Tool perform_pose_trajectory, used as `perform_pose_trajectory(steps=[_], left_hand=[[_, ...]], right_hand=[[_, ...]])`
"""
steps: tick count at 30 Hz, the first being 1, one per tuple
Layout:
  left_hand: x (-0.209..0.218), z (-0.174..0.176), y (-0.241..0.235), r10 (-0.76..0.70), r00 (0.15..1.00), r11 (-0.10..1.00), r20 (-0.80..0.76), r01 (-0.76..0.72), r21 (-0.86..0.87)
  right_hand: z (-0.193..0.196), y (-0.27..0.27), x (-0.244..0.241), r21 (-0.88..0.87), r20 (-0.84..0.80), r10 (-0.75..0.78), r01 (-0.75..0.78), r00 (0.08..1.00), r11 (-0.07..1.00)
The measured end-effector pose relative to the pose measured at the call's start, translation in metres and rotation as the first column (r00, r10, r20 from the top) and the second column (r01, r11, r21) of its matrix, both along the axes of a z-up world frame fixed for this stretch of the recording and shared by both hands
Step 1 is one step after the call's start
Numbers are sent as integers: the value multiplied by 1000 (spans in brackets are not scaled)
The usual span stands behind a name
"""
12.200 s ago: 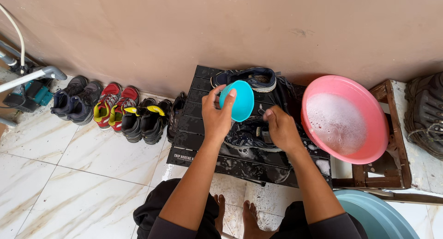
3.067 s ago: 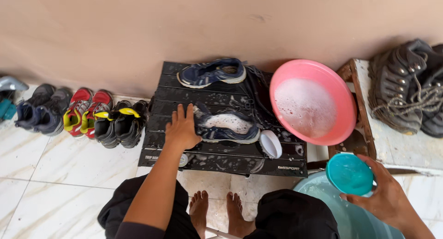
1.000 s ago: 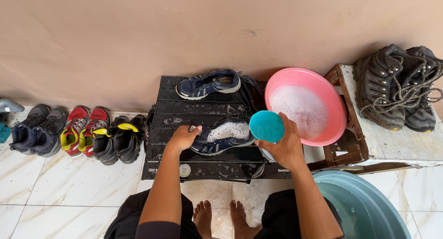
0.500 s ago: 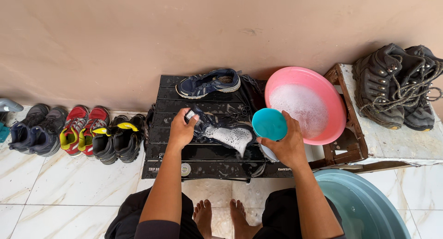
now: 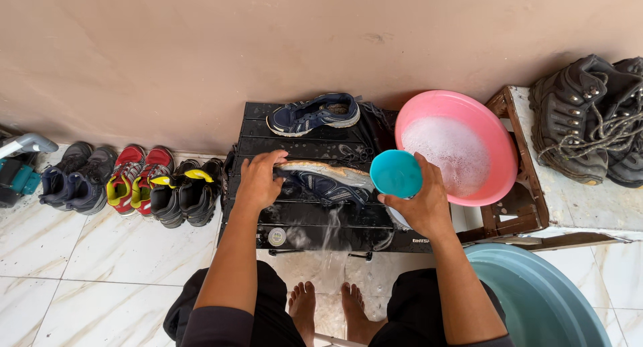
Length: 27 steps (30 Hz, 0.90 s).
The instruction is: The person pours soapy water from a small blue bowl onto a dark athletic shoe, rubs the shoe with a sponge, and handles a pair of black shoelaces.
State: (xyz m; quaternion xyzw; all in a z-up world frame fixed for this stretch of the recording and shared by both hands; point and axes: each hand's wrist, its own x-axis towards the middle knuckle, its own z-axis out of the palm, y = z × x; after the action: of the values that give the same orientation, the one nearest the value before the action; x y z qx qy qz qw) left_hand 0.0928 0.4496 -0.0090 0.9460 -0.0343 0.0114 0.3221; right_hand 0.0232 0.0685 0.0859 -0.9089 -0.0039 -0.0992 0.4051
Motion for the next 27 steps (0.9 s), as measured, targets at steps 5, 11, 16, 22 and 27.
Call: perform_pose_trajectory(steps=[5, 11, 16, 22, 27], left_hand=[[-3, -20, 9, -96, 991, 995, -96, 98, 10], [-1, -17, 9, -94, 986, 993, -141, 103, 53], [1, -33, 7, -107, 974, 990, -198, 124, 74], [-16, -3, -6, -73, 945, 997, -318, 71, -18], [-17, 1, -4, -71, 944, 997, -322, 80, 16]], right_hand=[[3, -1, -3, 13, -12, 17, -17, 1000, 1000], [-2, -2, -4, -15, -36, 62, -62, 997, 998], [1, 0, -4, -25, -72, 64, -66, 995, 997], [-2, -1, -3, -29, -83, 74, -77, 994, 997], [-3, -2, -1, -31, -79, 78, -80, 994, 996]])
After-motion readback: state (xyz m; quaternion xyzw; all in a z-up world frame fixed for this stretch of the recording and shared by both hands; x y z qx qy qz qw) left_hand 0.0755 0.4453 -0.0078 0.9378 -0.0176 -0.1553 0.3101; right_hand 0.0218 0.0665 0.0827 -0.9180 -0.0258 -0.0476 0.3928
